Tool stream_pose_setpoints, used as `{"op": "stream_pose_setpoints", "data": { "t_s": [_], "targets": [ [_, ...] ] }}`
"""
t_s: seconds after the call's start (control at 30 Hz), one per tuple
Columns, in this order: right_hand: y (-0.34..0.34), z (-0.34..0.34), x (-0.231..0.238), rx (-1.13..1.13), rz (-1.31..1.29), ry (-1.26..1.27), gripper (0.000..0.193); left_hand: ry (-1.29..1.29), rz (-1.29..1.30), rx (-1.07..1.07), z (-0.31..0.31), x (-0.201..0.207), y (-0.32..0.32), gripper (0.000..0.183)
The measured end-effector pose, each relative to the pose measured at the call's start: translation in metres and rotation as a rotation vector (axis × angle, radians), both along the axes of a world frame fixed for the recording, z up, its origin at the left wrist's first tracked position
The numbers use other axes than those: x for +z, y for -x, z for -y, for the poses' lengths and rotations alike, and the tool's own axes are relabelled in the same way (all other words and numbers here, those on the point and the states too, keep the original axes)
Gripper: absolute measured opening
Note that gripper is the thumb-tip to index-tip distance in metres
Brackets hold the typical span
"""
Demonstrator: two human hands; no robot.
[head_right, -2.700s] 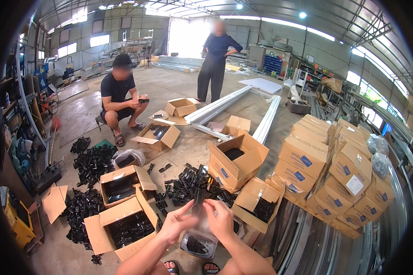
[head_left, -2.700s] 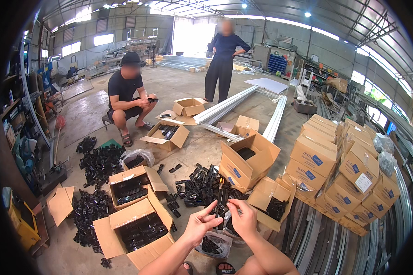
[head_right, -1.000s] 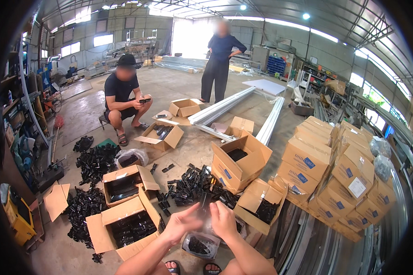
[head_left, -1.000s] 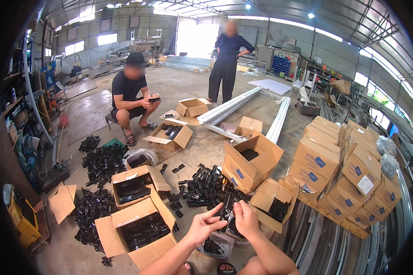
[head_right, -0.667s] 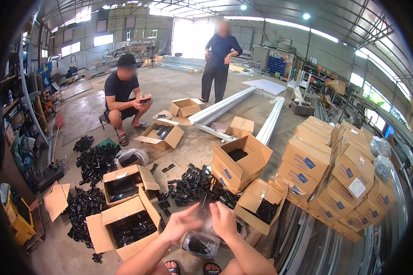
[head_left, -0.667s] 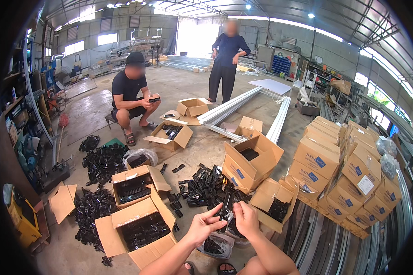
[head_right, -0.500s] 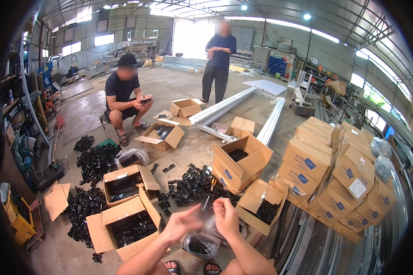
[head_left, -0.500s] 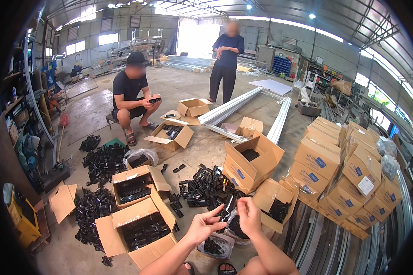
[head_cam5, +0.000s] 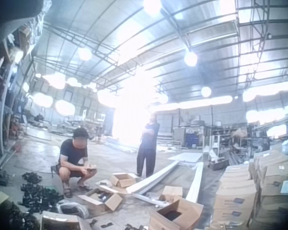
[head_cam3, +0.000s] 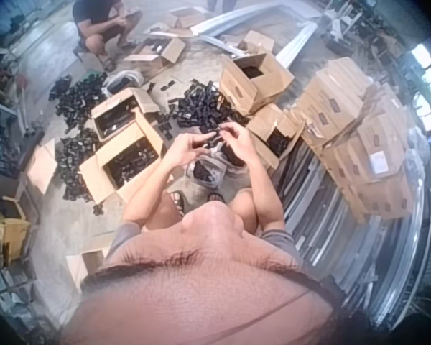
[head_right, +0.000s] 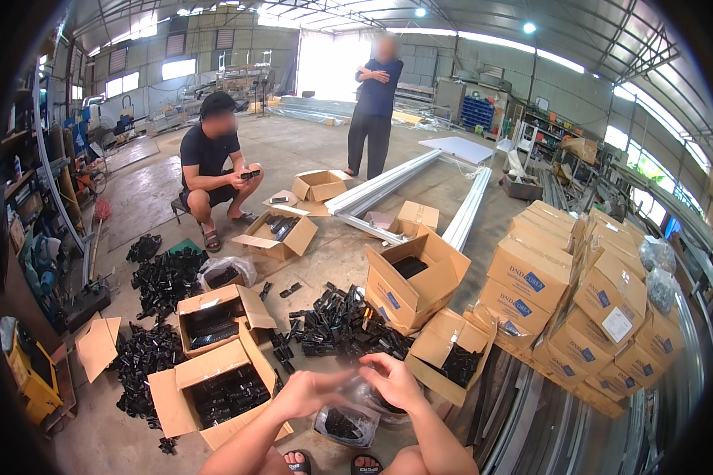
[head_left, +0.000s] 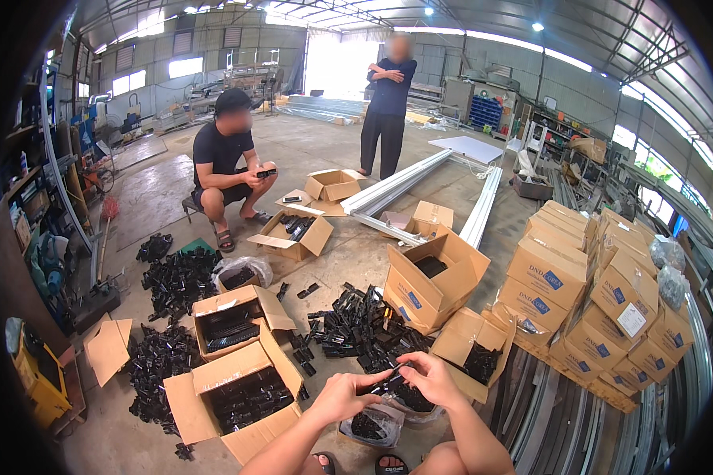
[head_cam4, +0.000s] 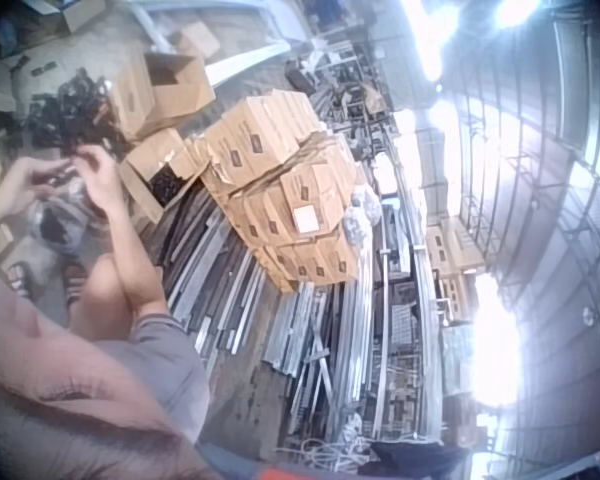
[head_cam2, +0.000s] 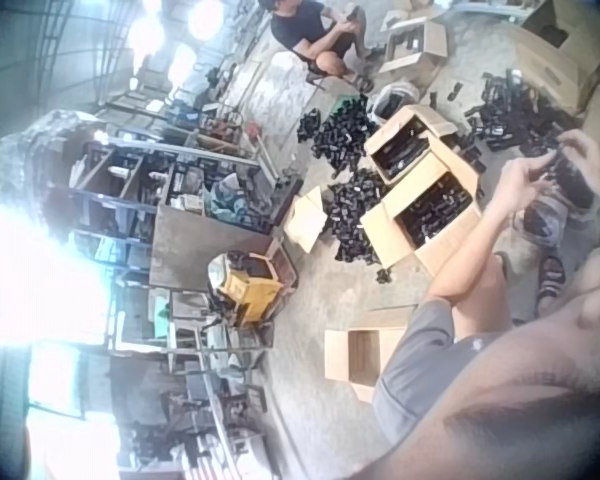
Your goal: The person picks up black plastic components from cardboard boxes on the floor and places them into a plastic-lined container.
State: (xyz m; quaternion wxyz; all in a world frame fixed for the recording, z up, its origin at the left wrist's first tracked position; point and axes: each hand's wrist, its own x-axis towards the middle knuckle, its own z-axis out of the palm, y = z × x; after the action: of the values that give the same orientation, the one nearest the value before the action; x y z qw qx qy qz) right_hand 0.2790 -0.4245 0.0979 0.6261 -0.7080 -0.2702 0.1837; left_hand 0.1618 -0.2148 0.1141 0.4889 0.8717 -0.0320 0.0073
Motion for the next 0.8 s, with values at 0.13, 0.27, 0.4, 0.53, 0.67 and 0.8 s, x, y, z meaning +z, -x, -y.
{"op": "stream_pose_setpoints", "data": {
  "t_s": [0.13,0.27,0.4,0.53,0.67,0.8],
  "targets": [
    [-0.002,0.002,-0.004,0.031,-0.017,0.031,0.028,-0.074,0.1,-0.015,-0.005,-0.012,-0.003,0.063],
    [-0.004,0.005,-0.005,0.03,-0.074,0.015,0.029,-0.054,0.032,-0.059,-0.009,-0.011,-0.005,0.062],
    [-0.004,0.006,-0.004,0.023,-0.101,0.012,0.028,0.001,0.012,-0.087,-0.01,-0.012,-0.005,0.061],
    [-0.002,0.007,-0.006,0.012,-0.136,-0.061,0.027,-0.006,0.034,-0.094,-0.009,-0.011,-0.005,0.061],
    [0.007,-0.001,-0.001,-0.093,0.005,-0.075,0.03,0.111,0.121,0.004,-0.017,-0.034,-0.017,0.06],
    [0.028,-0.018,0.015,-0.29,0.525,0.074,0.035,0.561,-0.006,0.323,-0.013,-0.051,-0.028,0.068]
  ]
}}
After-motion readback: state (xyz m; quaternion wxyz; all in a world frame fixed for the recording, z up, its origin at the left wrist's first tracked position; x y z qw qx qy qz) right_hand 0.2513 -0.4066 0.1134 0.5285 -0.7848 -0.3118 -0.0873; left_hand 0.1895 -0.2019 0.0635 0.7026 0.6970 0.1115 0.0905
